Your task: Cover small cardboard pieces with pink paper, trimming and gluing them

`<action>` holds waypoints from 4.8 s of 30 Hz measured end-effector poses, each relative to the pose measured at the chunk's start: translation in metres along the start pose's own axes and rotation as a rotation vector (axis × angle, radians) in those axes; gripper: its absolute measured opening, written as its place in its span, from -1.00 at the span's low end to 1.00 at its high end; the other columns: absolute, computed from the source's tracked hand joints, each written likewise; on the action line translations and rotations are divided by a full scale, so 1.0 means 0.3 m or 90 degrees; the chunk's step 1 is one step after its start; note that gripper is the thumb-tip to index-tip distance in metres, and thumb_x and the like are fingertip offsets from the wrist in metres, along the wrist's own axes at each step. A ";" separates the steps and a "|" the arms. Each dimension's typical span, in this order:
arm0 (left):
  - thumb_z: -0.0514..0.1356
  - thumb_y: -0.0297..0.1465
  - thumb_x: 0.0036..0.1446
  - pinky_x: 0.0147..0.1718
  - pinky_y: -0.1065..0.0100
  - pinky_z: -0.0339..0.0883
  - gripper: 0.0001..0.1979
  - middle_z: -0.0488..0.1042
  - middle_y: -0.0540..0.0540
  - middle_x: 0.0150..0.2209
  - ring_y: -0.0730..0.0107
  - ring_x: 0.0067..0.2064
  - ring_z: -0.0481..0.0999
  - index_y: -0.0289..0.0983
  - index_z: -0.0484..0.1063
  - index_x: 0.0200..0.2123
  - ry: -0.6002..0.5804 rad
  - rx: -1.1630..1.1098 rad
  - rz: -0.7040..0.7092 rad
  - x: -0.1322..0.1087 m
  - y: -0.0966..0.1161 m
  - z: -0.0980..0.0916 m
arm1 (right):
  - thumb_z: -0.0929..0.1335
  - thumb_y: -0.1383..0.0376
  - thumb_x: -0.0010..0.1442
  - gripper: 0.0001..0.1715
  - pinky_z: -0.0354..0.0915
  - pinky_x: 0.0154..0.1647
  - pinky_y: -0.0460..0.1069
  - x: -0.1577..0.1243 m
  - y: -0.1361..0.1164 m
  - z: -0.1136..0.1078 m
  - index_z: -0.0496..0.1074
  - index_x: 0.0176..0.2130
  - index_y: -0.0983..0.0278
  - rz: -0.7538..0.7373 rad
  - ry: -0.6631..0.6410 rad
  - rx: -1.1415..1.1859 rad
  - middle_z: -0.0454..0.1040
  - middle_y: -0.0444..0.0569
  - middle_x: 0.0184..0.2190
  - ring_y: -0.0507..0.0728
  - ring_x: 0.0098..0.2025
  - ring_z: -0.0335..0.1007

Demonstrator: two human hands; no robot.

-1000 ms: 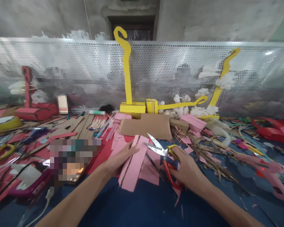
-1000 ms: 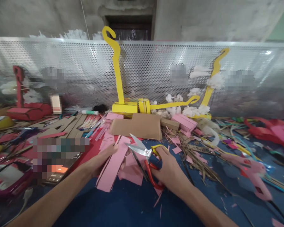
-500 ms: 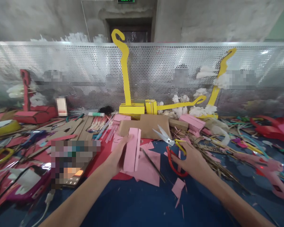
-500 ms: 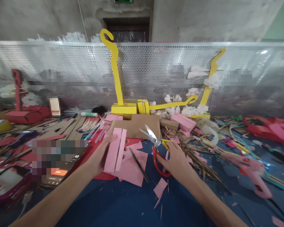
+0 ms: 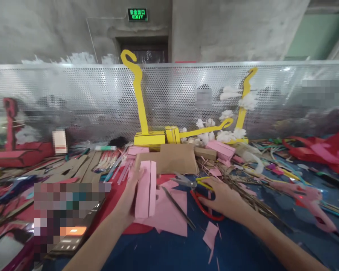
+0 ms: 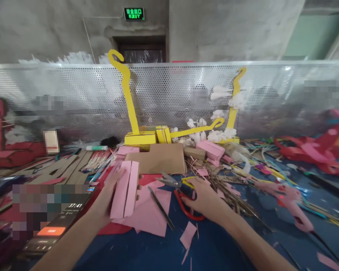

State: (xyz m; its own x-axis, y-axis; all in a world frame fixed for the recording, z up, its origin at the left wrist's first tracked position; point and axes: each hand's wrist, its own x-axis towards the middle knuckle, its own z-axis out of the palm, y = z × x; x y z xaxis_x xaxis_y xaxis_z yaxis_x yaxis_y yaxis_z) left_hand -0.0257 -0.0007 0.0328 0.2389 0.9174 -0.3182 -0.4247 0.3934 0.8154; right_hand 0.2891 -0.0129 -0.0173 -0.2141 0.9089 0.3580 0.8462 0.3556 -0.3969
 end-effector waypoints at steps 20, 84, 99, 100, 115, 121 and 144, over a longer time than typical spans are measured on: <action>0.18 -0.05 0.22 0.29 -0.06 0.24 -0.41 0.43 -0.27 0.27 -0.06 0.30 0.42 -0.21 0.33 0.23 0.086 0.756 0.436 0.122 -0.033 -0.093 | 0.35 0.27 0.36 -0.87 0.33 0.04 0.10 -0.028 -0.083 -0.008 0.49 -0.14 0.23 -0.100 -0.020 0.036 0.55 0.03 -0.14 0.20 -0.06 0.45; -0.01 -0.19 0.41 -0.24 0.29 0.32 -0.70 0.64 -0.09 -0.17 0.16 -0.19 0.60 -0.16 0.47 -0.20 0.099 1.029 0.680 0.103 -0.075 -0.036 | 0.36 -0.20 0.26 -0.38 0.49 -0.28 0.05 -0.603 0.291 -0.595 0.55 -0.38 0.29 0.346 0.592 0.043 0.61 0.14 -0.36 0.18 -0.41 0.58; 0.00 -0.22 0.43 -0.29 0.33 0.30 -0.72 0.62 -0.05 -0.21 0.24 -0.19 0.59 -0.17 0.46 -0.21 0.109 1.024 0.717 0.133 -0.077 -0.076 | 0.31 -0.23 0.28 -0.37 0.51 -0.31 0.09 -0.616 0.401 -0.522 0.58 -0.37 0.23 0.307 0.534 0.007 0.63 0.04 -0.32 0.18 -0.43 0.57; 0.00 -0.22 0.43 -0.29 0.34 0.30 -0.72 0.62 -0.04 -0.20 0.24 -0.20 0.59 -0.16 0.46 -0.22 0.108 1.024 0.708 0.133 -0.077 -0.075 | 0.31 -0.24 0.27 -0.37 0.51 -0.32 0.09 -0.614 0.400 -0.523 0.57 -0.36 0.23 0.306 0.535 0.010 0.63 0.04 -0.33 0.18 -0.44 0.57; 0.02 -0.20 0.41 -0.28 0.31 0.31 -0.74 0.64 -0.05 -0.18 0.19 -0.17 0.60 -0.15 0.46 -0.18 0.105 1.034 0.701 0.133 -0.076 -0.084 | 0.32 -0.26 0.24 -0.35 0.49 -0.37 0.08 -0.592 0.365 -0.527 0.56 -0.37 0.22 0.306 0.549 0.019 0.62 0.05 -0.36 0.18 -0.46 0.54; 0.01 -0.19 0.41 -0.26 0.30 0.32 -0.71 0.64 -0.06 -0.16 0.18 -0.15 0.60 -0.16 0.48 -0.18 0.099 1.025 0.682 0.131 -0.074 -0.082 | 0.33 -0.24 0.25 -0.37 0.52 -0.35 0.07 -0.598 0.366 -0.521 0.54 -0.35 0.23 0.302 0.541 0.034 0.62 0.05 -0.36 0.18 -0.43 0.57; 0.04 -0.24 0.38 -0.36 0.33 0.32 -0.74 0.65 -0.06 -0.22 0.25 -0.28 0.60 -0.16 0.49 -0.23 0.113 1.038 0.710 0.130 -0.071 -0.076 | 0.19 -0.42 0.17 -0.14 0.17 -0.46 0.04 -0.512 0.350 -0.644 0.43 -0.63 0.19 0.389 0.391 -0.217 0.56 0.04 -0.58 0.20 -0.56 0.44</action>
State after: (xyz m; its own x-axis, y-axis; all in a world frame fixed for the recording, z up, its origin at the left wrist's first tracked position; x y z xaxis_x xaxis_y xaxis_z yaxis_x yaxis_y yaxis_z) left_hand -0.0274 0.0280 -0.0080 0.3612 0.7101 0.6045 0.7863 -0.5803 0.2119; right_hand 0.5052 -0.1573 0.0493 0.5287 0.6084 0.5920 0.8458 -0.3184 -0.4282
